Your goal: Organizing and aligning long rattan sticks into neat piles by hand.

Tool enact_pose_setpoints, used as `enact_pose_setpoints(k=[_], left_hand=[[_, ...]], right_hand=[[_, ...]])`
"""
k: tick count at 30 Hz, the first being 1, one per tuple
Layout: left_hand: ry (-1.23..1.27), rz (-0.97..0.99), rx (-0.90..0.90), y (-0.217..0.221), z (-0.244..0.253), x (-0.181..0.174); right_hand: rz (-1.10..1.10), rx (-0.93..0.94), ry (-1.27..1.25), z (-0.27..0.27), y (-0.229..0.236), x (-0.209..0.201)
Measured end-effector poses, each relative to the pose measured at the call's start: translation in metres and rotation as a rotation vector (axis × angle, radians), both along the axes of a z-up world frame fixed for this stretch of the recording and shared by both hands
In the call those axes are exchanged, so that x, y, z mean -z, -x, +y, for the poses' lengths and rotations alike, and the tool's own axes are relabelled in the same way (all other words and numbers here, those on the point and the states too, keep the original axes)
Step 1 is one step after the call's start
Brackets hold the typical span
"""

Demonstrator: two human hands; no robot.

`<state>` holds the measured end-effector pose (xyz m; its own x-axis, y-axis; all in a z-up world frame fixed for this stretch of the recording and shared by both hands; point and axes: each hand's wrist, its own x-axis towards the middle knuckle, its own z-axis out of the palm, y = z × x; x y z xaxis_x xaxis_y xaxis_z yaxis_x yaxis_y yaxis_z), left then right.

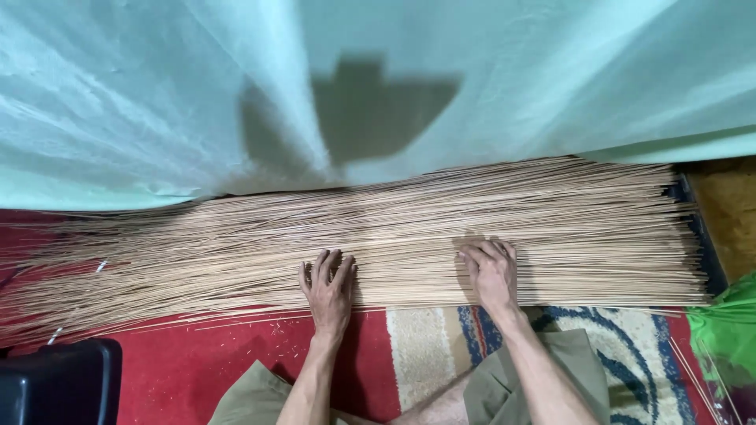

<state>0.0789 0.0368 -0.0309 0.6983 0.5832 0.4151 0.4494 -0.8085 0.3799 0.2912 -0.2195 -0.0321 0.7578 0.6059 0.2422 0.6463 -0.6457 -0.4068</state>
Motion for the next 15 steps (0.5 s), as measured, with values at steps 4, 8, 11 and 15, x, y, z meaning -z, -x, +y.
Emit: enact_pose_setpoints(k=[4,8,11,15], left_hand=[[-0.077,-0.041,0.050,0.006,0.006,0.000],[-0.278,-0.003,0.133,0.018,0.002,-0.014],[-0.360,0.024,0.187,0.029,-0.028,-0.065],[-0.293,0.080,0.216,0.063,-0.086,-0.136]], right_hand=[[0.035,-0.012,0.086,-0.010,-0.005,0.011],[0.066,-0.041,0.133,-0.025,-0.006,-0.021],[0.038,-0.055,0.135,-0.042,-0.001,-0.057],[0.025,-0.101,0.042,-0.064,0.021,-0.106]])
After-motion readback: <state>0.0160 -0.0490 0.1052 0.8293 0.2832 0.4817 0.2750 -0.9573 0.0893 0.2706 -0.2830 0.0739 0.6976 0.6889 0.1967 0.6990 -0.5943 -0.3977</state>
